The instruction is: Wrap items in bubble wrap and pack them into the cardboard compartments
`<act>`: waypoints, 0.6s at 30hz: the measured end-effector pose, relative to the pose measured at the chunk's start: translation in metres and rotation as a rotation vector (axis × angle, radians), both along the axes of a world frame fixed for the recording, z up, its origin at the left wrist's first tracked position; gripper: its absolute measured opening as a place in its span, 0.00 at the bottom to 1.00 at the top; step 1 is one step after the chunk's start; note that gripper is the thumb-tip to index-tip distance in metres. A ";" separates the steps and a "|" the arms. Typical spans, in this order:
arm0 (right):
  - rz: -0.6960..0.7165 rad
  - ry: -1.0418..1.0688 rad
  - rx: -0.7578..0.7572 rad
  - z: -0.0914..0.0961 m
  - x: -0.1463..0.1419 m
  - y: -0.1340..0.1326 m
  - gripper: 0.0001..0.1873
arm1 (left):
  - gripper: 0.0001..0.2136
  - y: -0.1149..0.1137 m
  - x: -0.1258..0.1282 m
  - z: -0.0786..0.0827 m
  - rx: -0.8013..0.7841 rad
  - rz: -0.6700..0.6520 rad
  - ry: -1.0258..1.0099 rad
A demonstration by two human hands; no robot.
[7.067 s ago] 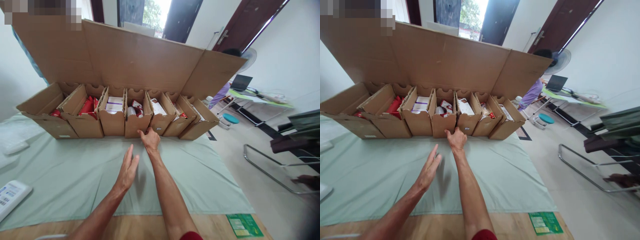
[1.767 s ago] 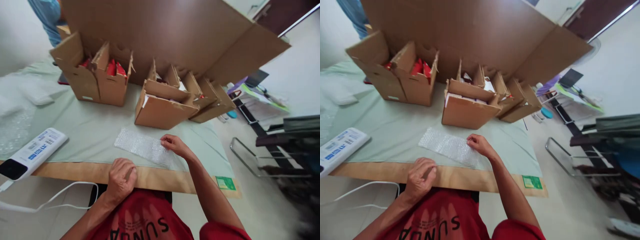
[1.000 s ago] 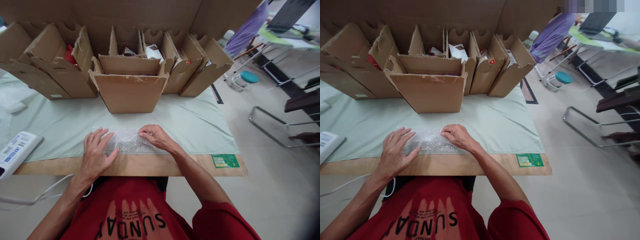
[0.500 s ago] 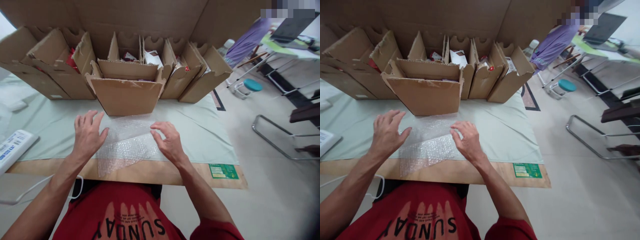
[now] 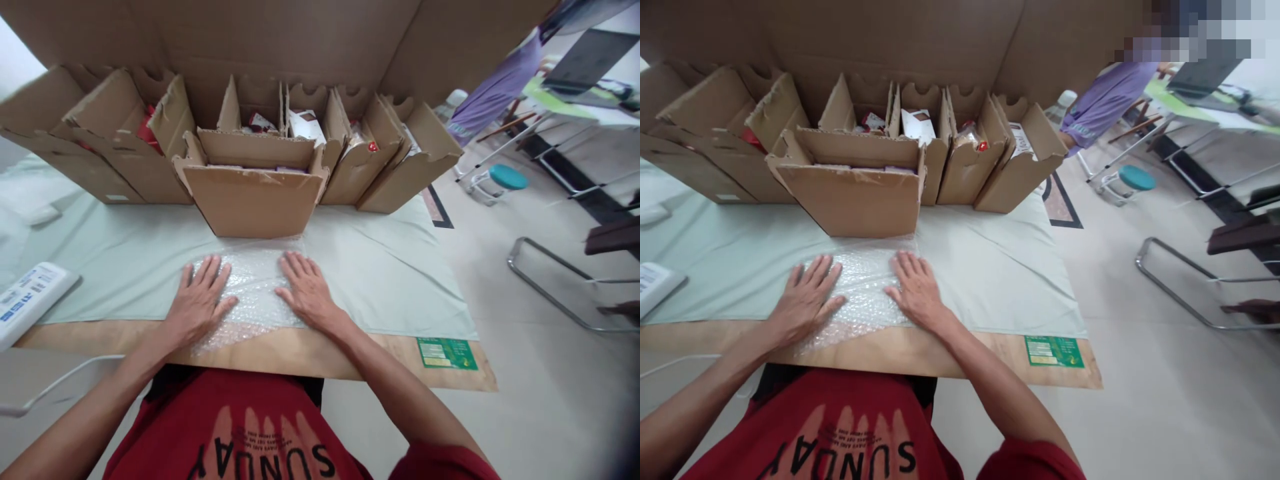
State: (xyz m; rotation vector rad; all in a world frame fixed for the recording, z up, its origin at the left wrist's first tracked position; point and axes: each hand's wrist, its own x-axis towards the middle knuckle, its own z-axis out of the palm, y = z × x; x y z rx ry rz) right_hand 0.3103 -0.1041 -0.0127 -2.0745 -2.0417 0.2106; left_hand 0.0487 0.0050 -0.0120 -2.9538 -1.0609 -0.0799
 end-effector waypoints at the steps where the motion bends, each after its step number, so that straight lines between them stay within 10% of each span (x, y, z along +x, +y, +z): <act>1: -0.078 -0.006 -0.006 0.000 0.009 -0.010 0.35 | 0.30 0.001 -0.006 0.002 0.004 0.042 -0.009; 5: -0.265 -0.017 0.048 0.011 0.012 -0.025 0.33 | 0.30 -0.011 -0.001 0.007 0.032 0.137 -0.080; 12: 0.170 0.048 0.002 0.012 -0.036 0.027 0.31 | 0.30 -0.026 0.025 -0.003 0.012 -0.161 -0.096; 18: -0.102 -0.041 -0.059 0.006 -0.017 -0.017 0.34 | 0.29 -0.009 -0.002 -0.007 -0.028 -0.160 -0.049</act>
